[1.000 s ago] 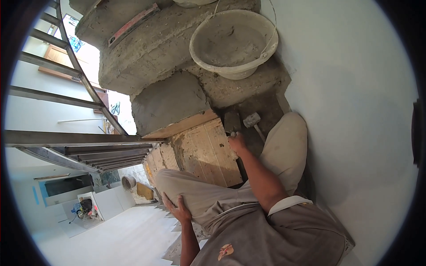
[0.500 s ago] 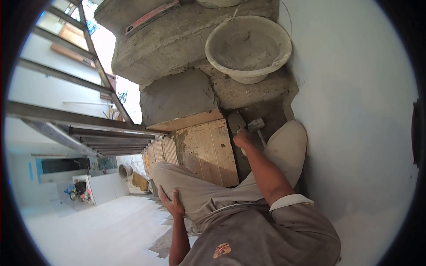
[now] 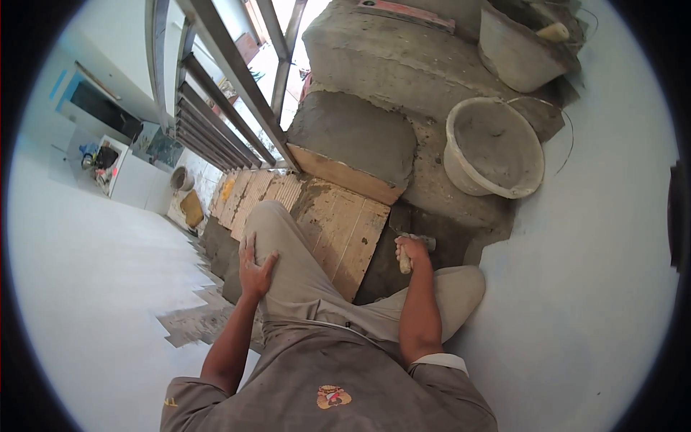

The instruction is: Applying mortar and preparing to lay tiles on concrete stairs.

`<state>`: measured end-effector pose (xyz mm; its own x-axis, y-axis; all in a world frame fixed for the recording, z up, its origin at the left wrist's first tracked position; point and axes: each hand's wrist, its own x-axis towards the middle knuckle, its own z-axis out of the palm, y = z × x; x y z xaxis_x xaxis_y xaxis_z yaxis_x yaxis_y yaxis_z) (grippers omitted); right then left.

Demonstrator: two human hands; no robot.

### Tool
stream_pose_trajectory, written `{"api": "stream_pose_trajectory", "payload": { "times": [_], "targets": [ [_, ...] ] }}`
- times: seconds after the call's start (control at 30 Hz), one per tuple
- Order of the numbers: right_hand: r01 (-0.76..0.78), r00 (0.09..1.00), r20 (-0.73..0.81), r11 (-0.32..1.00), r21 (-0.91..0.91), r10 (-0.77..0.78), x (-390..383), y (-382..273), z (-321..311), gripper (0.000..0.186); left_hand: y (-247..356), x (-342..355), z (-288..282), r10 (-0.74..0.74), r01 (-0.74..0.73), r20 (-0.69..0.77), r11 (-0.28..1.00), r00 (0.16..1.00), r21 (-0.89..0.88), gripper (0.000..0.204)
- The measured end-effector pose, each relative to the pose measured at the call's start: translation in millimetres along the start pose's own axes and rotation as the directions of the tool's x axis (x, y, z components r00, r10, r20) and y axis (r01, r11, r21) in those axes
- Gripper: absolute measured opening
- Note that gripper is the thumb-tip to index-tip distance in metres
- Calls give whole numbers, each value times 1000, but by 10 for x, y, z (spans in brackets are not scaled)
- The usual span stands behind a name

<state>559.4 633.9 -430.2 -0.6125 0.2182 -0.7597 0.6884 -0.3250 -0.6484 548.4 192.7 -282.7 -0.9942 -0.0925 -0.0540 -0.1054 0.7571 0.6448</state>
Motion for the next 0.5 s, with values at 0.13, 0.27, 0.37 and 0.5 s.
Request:
{"api": "stream_pose_trajectory", "payload": {
  "times": [0.13,0.27,0.37,0.5],
  "targets": [
    [-10,1000,17,1000,6,10,-115,-117,-37,12,-45,35,4,2,-2,2,1000,1000,7,84],
    [37,999,30,999,11,-37,-286,-209,-9,13,-55,43,2,8,-8,-1,1000,1000,18,84],
    [62,998,16,997,-37,-61,-450,-289,5,15,-45,51,10,8,-8,6,1000,1000,9,84],
    [106,994,18,994,-40,-105,-679,-353,9,18,-39,75,42,10,-10,12,1000,1000,19,84]
  ]
}}
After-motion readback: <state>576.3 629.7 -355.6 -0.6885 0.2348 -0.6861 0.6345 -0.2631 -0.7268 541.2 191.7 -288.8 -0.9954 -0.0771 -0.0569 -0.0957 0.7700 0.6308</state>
